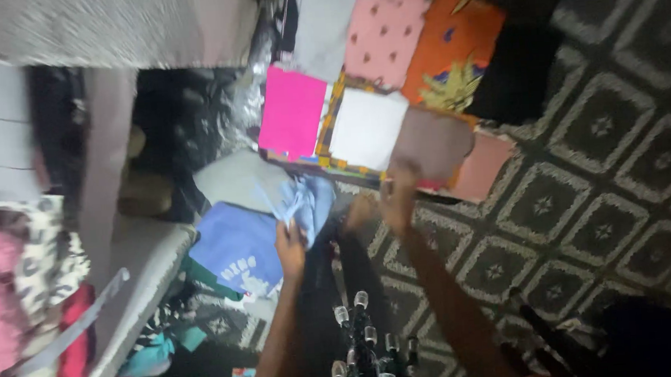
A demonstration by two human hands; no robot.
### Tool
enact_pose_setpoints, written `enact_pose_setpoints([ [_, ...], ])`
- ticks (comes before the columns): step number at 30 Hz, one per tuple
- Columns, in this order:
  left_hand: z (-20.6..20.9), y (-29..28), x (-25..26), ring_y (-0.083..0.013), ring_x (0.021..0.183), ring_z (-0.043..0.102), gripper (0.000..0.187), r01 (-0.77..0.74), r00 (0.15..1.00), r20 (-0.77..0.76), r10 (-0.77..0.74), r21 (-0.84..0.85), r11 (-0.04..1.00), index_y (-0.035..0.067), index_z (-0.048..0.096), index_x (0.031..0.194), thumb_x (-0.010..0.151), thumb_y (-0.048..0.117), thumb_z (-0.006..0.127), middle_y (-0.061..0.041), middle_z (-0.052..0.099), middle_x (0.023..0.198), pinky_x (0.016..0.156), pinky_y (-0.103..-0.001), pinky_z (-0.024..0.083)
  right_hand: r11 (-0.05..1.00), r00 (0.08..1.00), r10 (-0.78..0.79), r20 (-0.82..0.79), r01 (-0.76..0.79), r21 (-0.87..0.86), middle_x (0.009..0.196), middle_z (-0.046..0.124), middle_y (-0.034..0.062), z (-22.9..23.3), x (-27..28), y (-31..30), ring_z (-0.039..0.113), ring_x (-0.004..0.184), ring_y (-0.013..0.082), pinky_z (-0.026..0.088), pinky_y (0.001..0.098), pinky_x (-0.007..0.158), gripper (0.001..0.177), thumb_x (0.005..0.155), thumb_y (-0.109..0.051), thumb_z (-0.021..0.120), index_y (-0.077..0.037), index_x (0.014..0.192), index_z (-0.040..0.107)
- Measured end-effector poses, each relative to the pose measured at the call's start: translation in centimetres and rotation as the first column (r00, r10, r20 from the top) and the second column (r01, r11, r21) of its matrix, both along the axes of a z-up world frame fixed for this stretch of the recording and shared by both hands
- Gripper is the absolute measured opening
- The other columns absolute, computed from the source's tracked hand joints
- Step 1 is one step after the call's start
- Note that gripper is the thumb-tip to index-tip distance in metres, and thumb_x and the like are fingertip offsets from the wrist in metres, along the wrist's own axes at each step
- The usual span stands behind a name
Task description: The person sits on the floor and folds several pieces of clothing one by one, including a pink cloth, a black garment, a light blue cloth, a blue sweatshirt, and a cream-colored cloth. Each item is unfolded, folded neatly, and placed on a growing stack.
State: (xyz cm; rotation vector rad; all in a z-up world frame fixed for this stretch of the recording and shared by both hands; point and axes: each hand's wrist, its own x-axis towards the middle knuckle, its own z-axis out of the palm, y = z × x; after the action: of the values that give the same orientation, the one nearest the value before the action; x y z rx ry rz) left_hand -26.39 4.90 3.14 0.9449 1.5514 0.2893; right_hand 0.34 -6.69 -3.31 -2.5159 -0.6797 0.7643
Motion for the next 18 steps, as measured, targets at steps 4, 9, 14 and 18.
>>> enact_pose_setpoints([
  [4, 11.1, -0.4, 3.5, -0.0101, 0.059, 0.055, 0.027, -0.135, 0.971, 0.193, 0.139, -0.035, 0.99, 0.006, 0.055, 0.095, 0.11, 0.028, 0.05, -0.004, 0.062, 0.077, 0.055, -0.026, 0.043, 0.913, 0.936, 0.238, -0.26, -0.124, 0.388, 0.151, 0.046, 0.0211, 8.8, -6.2, -0.4, 0.041, 0.142, 0.0403, 0.035, 0.0482, 0.117, 0.076, 0.08, 0.004, 0.066, -0.009, 0.153, 0.047],
  [9, 24.3, 0.6, 8.4, -0.0133, 0.056, 0.061, 0.026, -0.069, 0.913, 0.397, 0.097, -0.085, 0.994, 0.006, 0.058, 0.097, 0.103, 0.029, 0.049, -0.007, 0.066, 0.077, 0.054, -0.029, 0.051, 0.783, 0.837, 0.522, -0.162, -0.396, 0.48, 0.145, 0.049, 0.0177, 20.1, -5.3, 1.7, 0.038, 0.136, 0.039, 0.027, 0.0513, 0.112, 0.071, 0.053, 0.006, 0.069, -0.007, 0.122, 0.062],
  [14, 34.0, 3.5, 10.4, -0.0132, 0.065, 0.065, 0.027, -0.089, 0.874, 0.486, -0.018, 0.196, 0.977, 0.003, 0.058, 0.101, 0.109, 0.027, 0.051, -0.007, 0.067, 0.083, 0.066, -0.026, 0.05, 0.803, 0.892, 0.452, -0.019, -0.398, 0.443, 0.133, 0.067, 0.0091, 28.9, -0.4, 2.3, 0.054, 0.131, 0.0322, 0.038, 0.0458, 0.109, 0.053, 0.06, 0.009, 0.062, -0.008, 0.11, 0.073],
  [18, 40.2, 6.8, 10.8, -0.0116, 0.067, 0.064, 0.024, -0.173, 0.867, 0.498, 0.011, 0.281, 0.944, 0.005, 0.06, 0.105, 0.108, 0.027, 0.049, -0.006, 0.067, 0.085, 0.065, -0.027, 0.052, 0.739, 0.904, 0.421, -0.077, -0.292, 0.607, 0.121, 0.075, 0.0086, 35.2, 5.0, 2.1, 0.065, 0.122, 0.0298, 0.044, 0.0399, 0.108, 0.037, 0.073, 0.007, 0.065, -0.006, 0.106, 0.074],
])
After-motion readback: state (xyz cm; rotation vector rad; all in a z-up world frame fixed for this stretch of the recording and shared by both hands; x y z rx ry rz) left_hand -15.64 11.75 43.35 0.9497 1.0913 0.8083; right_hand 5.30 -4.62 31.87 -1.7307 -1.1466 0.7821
